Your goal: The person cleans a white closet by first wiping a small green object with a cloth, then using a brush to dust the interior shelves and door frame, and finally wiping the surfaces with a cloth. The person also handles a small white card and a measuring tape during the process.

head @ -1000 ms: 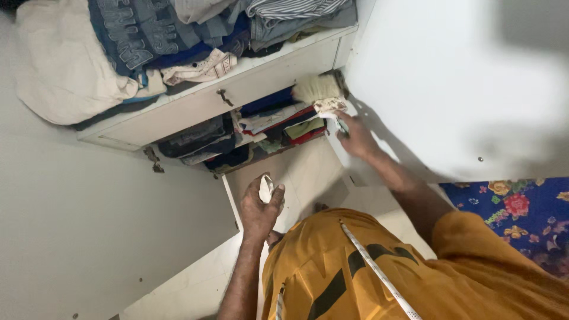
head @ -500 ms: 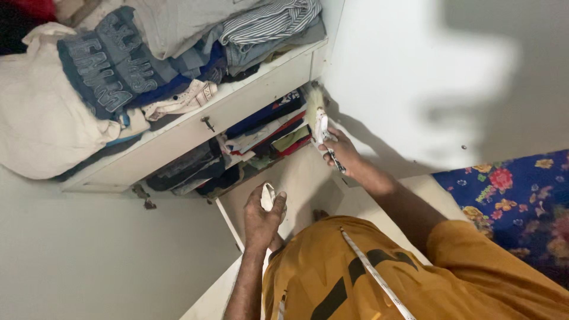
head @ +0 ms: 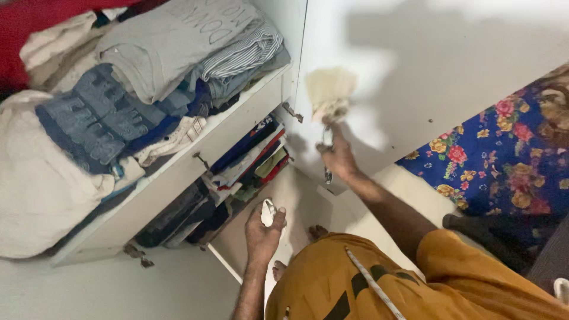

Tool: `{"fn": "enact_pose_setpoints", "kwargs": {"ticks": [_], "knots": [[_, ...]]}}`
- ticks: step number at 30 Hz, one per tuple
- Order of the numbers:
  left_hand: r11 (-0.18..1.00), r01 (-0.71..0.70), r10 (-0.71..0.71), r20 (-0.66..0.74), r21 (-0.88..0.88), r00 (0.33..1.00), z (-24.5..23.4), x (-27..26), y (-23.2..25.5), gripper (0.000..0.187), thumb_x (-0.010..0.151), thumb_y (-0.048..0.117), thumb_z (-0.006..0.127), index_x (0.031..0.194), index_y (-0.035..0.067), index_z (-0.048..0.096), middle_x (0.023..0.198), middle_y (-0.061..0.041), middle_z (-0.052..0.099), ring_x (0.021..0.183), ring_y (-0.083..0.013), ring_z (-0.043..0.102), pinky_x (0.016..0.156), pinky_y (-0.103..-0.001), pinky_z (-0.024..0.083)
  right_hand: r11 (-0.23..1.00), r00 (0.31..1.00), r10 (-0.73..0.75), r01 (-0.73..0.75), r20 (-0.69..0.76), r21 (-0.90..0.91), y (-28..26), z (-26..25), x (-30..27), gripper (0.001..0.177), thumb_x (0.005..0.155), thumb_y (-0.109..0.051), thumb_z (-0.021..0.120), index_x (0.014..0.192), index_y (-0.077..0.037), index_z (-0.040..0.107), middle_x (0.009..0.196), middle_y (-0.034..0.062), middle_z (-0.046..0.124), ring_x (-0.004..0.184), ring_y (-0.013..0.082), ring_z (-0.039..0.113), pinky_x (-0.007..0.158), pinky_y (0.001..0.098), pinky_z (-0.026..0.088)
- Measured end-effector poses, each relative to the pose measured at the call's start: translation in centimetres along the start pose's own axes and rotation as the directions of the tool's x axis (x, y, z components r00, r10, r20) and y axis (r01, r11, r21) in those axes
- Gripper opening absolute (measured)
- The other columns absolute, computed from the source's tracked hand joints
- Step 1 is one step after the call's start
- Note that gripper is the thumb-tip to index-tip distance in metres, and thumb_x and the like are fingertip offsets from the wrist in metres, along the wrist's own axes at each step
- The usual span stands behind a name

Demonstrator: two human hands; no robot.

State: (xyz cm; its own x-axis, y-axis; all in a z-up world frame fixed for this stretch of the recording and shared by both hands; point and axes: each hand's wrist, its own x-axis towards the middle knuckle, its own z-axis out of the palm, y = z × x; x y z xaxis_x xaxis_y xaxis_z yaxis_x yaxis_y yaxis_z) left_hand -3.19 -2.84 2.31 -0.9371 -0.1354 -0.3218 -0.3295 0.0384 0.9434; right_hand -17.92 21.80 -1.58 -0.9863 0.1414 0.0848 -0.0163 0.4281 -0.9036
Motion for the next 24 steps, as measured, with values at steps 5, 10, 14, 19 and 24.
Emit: {"fn": "enact_pose_setpoints", "kwargs": {"ticks": [5, 10, 14, 19, 24], "knots": [[0.999, 0.041, -0.04, 0.059, -0.014, 0.997, -1.7, 0.4, -0.2, 0.055, 0.088, 0.018, 0.075, 0.135, -0.003, 0.054, 0.115, -0.016, 0.068, 0.089, -0.0193, 0.075, 0.074, -0.032, 0.067, 0.574, 0.816, 0.427, -0.578, 0.391, 0.58, -0.7, 3.1, -2.6, 0.064, 0.087, 0.001, 0.066, 0.147, -0.01, 0.048, 0.096, 0.0154, 0.057, 0.059, 0.0153, 0.058, 0.042, 0.0244, 0.051], [1.0, -0.012, 0.014, 0.068, -0.019, 0.998, -2.9, 0.4, 0.6, 0.054, 0.087, 0.018, 0.073, 0.135, -0.001, 0.056, 0.12, -0.016, 0.065, 0.091, -0.0197, 0.074, 0.074, -0.032, 0.068, 0.859, 0.975, -0.157, 0.214, -0.157, 0.464, -14.5, -3.0, 2.4, 0.057, 0.096, 0.003, 0.057, 0.151, 0.001, 0.04, 0.124, 0.0186, 0.056, 0.071, 0.0185, 0.061, 0.061, 0.0309, 0.058], [0.998, -0.064, 0.066, 0.093, -0.027, 0.993, -2.6, 0.2, 0.9, 0.048, 0.089, 0.015, 0.073, 0.132, -0.002, 0.061, 0.11, -0.017, 0.07, 0.087, -0.0209, 0.072, 0.073, -0.034, 0.064, 0.705, 0.663, -0.681, 0.708, -0.31, -0.033, -17.2, -3.8, 4.3, 0.057, 0.103, 0.005, 0.059, 0.155, 0.0, 0.036, 0.144, 0.0224, 0.054, 0.124, 0.0281, 0.062, 0.111, 0.0359, 0.055], [0.997, -0.079, 0.08, 0.08, -0.019, 0.994, -3.2, 0.3, 0.2, 0.046, 0.087, 0.016, 0.075, 0.128, -0.002, 0.063, 0.107, -0.014, 0.071, 0.085, -0.0188, 0.072, 0.072, -0.033, 0.064, 0.975, 0.99, -0.061, 0.087, -0.128, 0.203, -5.3, 4.8, 1.5, 0.064, 0.09, 0.0, 0.066, 0.149, 0.003, 0.042, 0.147, 0.0222, 0.046, 0.132, 0.0318, 0.048, 0.108, 0.0405, 0.047], [0.998, -0.069, 0.069, 0.105, -0.005, 0.992, -4.2, 0.8, 0.1, 0.051, 0.086, 0.017, 0.071, 0.133, 0.003, 0.055, 0.111, -0.006, 0.068, 0.088, -0.0154, 0.074, 0.072, -0.03, 0.065, 0.802, 0.926, 0.374, -0.35, 0.05, 0.484, -2.0, 5.4, -2.5, 0.051, 0.097, -0.003, 0.062, 0.146, -0.002, 0.051, 0.113, 0.0124, 0.06, 0.082, 0.0115, 0.06, 0.063, 0.0258, 0.048]]}}
